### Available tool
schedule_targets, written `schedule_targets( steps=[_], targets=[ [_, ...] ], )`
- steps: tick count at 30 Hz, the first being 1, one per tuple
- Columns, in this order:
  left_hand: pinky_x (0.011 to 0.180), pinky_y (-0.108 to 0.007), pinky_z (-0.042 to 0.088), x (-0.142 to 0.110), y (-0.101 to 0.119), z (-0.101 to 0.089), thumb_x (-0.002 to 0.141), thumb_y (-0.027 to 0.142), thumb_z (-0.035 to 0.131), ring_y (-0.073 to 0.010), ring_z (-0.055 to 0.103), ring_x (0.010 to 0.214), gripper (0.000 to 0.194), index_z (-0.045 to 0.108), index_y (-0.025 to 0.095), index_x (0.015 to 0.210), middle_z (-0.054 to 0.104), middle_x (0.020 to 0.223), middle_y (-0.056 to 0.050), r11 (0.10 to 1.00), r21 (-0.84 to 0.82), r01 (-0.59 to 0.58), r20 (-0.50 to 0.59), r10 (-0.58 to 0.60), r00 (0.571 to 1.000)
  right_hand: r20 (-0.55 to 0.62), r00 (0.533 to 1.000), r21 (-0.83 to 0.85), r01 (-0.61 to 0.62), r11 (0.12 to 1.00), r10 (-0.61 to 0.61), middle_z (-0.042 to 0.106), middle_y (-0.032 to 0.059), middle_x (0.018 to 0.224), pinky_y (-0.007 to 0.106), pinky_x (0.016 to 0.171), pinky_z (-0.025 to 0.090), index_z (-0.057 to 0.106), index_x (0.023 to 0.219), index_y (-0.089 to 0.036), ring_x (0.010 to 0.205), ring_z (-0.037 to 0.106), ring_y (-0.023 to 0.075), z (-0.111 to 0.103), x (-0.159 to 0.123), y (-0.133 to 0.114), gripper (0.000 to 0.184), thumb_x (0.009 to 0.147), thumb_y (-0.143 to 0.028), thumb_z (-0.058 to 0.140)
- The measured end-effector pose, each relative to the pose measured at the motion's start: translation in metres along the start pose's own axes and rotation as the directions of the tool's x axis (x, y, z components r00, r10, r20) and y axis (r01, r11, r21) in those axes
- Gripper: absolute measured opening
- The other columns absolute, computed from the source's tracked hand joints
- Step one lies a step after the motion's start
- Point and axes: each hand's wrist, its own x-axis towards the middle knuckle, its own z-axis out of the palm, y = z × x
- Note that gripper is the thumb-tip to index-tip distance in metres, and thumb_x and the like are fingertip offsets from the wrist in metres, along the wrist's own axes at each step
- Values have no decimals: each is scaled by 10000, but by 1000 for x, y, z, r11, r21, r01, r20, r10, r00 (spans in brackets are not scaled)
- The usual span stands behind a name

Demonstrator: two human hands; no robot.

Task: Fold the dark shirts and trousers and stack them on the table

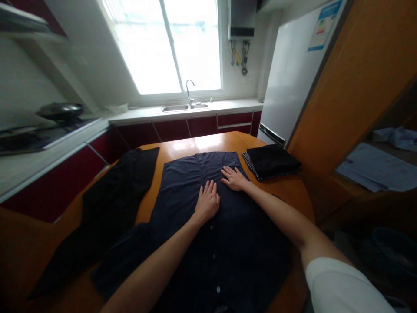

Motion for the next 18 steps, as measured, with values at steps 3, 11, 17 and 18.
schedule_targets(
  steps=[3, 11, 17, 18],
  targets=[
    [1244, -520, 196, 0, 1, -1, 982, 279, 319, -293, 231, 1539, 602, 407, 70, 1540, 321, 1633, -154, 1000, -19, 18, -1, -18, 1000, -16, 990, -27, -142, 989, 142, 158, 98, 1688, 514, 1250, 96, 260, 1613, -186, 1564, 122, 241, -4, 29, 30, 711, 1010, -563, 258],
    [1249, -524, 187, -2, 1, 3, 971, 263, 331, -300, 198, 1548, 611, 398, 38, 1534, 302, 1638, -169, 999, -48, 16, -19, -17, 1000, -46, 972, -45, -234, 971, 232, 178, 137, 1681, 573, 1235, 93, 255, 1610, -152, 1558, 148, 275, -13, 91, 66, 681, 1022, -493, 253],
    [1253, -472, 195, -1, 3, 6, 921, 209, 378, -307, 119, 1560, 670, 325, -29, 1545, 231, 1650, -221, 991, -65, 119, -55, -123, 991, -97, 987, -46, 121, 992, -125, 170, 97, 1687, 501, 1256, 63, 233, 1619, -176, 1565, 108, 225, -10, 75, 32, 637, 1037, -427, 293],
    [1254, -483, 183, -1, 3, 6, 914, 210, 390, -319, 118, 1558, 676, 329, -38, 1539, 241, 1643, -235, 988, -61, 139, -55, -142, 988, -69, 961, -18, 266, 964, -267, 185, 78, 1686, 475, 1258, 90, 233, 1621, -208, 1562, 127, 211, -6, 67, 24, 632, 1039, -444, 306]
  ],
)
